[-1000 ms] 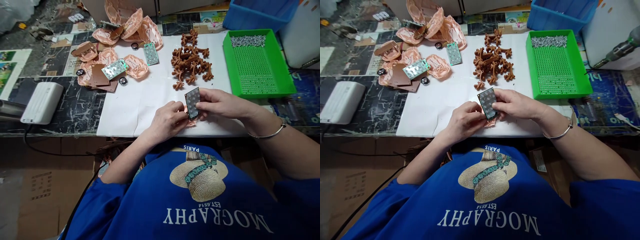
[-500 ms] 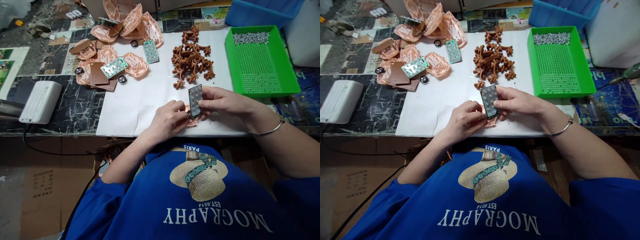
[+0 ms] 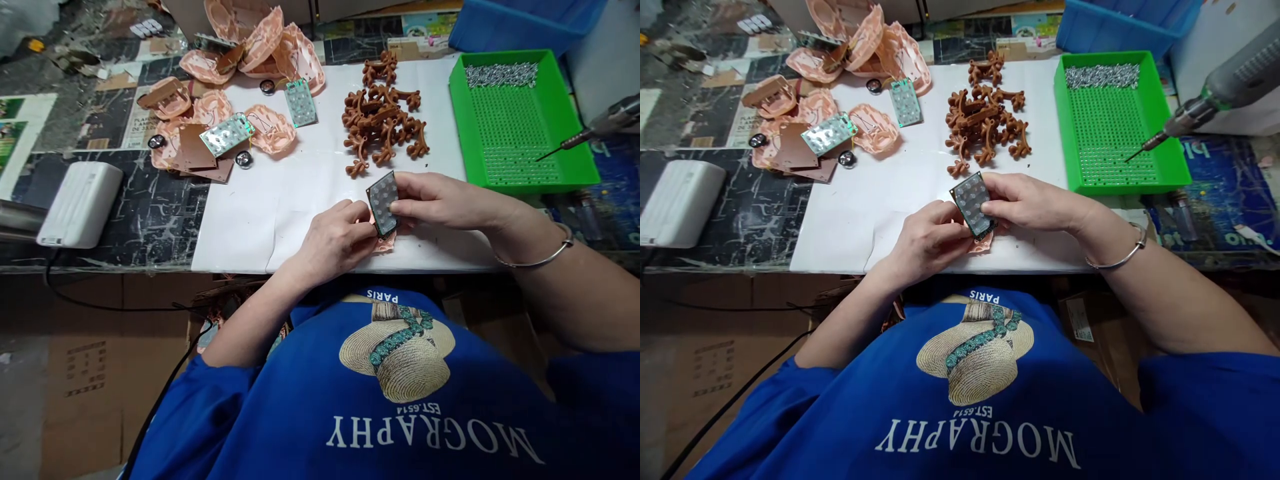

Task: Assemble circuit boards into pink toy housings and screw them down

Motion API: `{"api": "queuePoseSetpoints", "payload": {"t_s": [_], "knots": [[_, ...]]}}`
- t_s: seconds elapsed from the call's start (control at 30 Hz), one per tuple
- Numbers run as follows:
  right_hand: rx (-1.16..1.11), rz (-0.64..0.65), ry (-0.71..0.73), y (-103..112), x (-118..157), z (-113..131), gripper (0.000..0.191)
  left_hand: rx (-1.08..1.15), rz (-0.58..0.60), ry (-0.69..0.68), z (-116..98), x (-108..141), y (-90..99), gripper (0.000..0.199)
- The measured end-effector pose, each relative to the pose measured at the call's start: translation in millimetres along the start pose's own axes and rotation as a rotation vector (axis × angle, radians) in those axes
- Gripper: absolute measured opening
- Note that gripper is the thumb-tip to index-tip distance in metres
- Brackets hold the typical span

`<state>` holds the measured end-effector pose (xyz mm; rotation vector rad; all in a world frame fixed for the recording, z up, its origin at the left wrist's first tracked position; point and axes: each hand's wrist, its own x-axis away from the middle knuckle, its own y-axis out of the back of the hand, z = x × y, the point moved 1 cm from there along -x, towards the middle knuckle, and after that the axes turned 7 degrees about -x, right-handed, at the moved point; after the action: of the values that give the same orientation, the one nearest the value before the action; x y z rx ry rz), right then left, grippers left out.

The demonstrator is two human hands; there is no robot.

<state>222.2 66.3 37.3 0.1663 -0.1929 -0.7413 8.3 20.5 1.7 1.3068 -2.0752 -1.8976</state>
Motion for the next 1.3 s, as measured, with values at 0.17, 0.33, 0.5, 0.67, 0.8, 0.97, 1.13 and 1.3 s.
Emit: {"api": "queuePoseSetpoints", "payload": {"t_s": [0.17,0.33,0.5,0.67,0.8,0.97,1.13,1.3], "knots": [[0.147,-0.044,0.042,-4,0,6,0.005,0.024,-0.001,0.006,0,0,-1.1,0.022],[0.491,-0.112,-0.005,-9,-2,20,0.012,0.121,0.03,0.002,2,0,5.3,0.021],[0.716,-0.042,-0.132,-12,-10,32,0.011,0.277,0.069,0.019,8,14,26.9,0.02],[0.909,0.027,-0.172,-16,-13,40,0.009,0.19,-0.026,0.185,19,39,36.9,0.054],[0.92,0.043,-0.099,-18,-16,43,0.007,0.248,0.028,0.2,24,46,33.0,0.073],[0.861,0.103,-0.063,-18,-17,39,0.004,0.171,-0.015,0.211,15,38,19.0,0.091],[0.768,-0.039,-0.019,-13,-2,22,0.029,0.03,-0.073,0.244,-7,25,-2.0,0.093],[0.721,-0.071,0.175,-10,21,5,0.025,-0.151,-0.077,0.322,-23,18,-12.0,0.092]]}}
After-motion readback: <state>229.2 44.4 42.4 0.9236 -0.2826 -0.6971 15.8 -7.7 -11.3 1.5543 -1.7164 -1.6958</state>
